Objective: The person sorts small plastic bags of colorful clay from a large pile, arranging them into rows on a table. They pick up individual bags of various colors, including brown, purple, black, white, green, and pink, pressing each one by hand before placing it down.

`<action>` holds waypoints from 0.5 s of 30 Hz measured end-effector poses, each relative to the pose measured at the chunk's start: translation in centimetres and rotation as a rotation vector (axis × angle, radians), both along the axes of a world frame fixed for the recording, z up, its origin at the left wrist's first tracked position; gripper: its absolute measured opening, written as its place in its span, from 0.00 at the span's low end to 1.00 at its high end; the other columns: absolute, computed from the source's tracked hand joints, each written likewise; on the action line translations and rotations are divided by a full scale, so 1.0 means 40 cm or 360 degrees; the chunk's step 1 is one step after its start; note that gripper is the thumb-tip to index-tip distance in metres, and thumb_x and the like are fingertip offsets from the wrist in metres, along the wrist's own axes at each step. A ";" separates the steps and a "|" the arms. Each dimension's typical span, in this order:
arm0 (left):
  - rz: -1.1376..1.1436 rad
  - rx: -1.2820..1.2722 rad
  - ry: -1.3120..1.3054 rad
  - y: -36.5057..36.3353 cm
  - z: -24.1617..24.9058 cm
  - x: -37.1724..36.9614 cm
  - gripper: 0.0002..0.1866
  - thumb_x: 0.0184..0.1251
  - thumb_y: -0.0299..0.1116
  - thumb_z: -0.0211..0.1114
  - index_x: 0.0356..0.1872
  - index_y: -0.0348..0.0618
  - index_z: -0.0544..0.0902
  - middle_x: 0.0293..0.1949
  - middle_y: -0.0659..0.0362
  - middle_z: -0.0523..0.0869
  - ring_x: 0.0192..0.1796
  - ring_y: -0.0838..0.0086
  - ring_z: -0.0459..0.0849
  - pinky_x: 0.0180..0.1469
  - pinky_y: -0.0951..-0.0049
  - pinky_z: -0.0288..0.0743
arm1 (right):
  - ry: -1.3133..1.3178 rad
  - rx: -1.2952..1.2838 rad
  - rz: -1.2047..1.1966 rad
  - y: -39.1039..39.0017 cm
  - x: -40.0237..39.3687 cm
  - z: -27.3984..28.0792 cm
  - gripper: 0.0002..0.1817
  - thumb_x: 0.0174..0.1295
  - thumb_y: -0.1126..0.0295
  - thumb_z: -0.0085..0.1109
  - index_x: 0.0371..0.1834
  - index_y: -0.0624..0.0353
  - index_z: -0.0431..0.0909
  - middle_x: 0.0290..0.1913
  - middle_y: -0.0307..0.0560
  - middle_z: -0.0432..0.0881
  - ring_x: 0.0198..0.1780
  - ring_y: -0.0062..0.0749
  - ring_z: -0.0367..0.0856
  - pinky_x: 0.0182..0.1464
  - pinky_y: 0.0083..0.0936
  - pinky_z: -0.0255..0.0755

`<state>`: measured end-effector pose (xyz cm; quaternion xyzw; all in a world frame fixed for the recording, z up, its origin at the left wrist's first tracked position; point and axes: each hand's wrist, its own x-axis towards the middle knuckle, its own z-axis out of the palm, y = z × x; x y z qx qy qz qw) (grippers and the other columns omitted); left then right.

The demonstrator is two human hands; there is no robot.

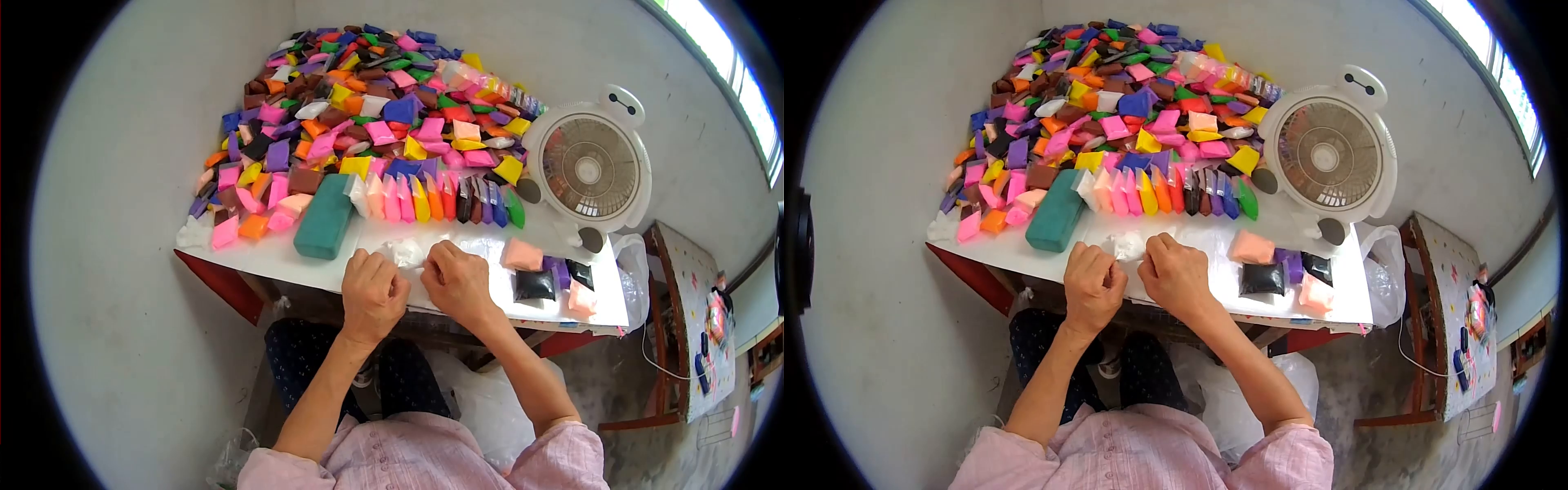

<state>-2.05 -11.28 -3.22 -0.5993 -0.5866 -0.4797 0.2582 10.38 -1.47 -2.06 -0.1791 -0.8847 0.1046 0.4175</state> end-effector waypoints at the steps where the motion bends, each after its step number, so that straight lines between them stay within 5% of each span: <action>1: 0.0057 0.0028 0.0049 0.004 -0.001 0.009 0.07 0.43 0.17 0.61 0.21 0.39 0.73 0.22 0.55 0.69 0.27 0.61 0.67 0.30 0.65 0.62 | -0.0031 0.0048 -0.0075 -0.006 -0.001 -0.001 0.06 0.50 0.74 0.58 0.25 0.62 0.70 0.25 0.52 0.74 0.26 0.48 0.79 0.27 0.40 0.71; 7: 0.0336 0.0100 0.0045 0.015 -0.003 0.054 0.07 0.44 0.19 0.61 0.22 0.41 0.72 0.24 0.54 0.70 0.30 0.58 0.70 0.33 0.63 0.64 | 0.0068 0.0189 -0.0227 -0.018 0.004 -0.001 0.07 0.49 0.76 0.57 0.27 0.61 0.69 0.28 0.49 0.73 0.26 0.45 0.78 0.25 0.38 0.70; 10: -0.0004 0.0156 -0.0408 0.015 0.006 0.052 0.02 0.56 0.23 0.61 0.29 0.39 0.76 0.27 0.58 0.75 0.29 0.66 0.74 0.33 0.69 0.68 | 0.0284 0.0162 -0.0041 -0.012 0.014 0.004 0.07 0.48 0.79 0.57 0.27 0.62 0.68 0.29 0.48 0.74 0.26 0.43 0.78 0.26 0.35 0.71; 13: -0.0808 -0.0076 -0.1806 -0.025 0.050 0.069 0.07 0.66 0.29 0.60 0.39 0.35 0.78 0.30 0.61 0.78 0.30 0.78 0.75 0.33 0.78 0.69 | 0.0430 0.0201 0.0078 -0.018 0.024 0.016 0.08 0.47 0.82 0.57 0.29 0.63 0.69 0.33 0.49 0.76 0.29 0.42 0.78 0.28 0.33 0.73; 15: -0.0940 -0.0096 -0.2009 -0.030 0.079 0.054 0.10 0.68 0.31 0.59 0.42 0.33 0.78 0.30 0.64 0.78 0.30 0.83 0.73 0.34 0.81 0.68 | 0.0453 0.0297 0.0124 -0.025 0.024 0.014 0.09 0.46 0.83 0.58 0.31 0.64 0.69 0.36 0.50 0.77 0.31 0.42 0.79 0.30 0.32 0.74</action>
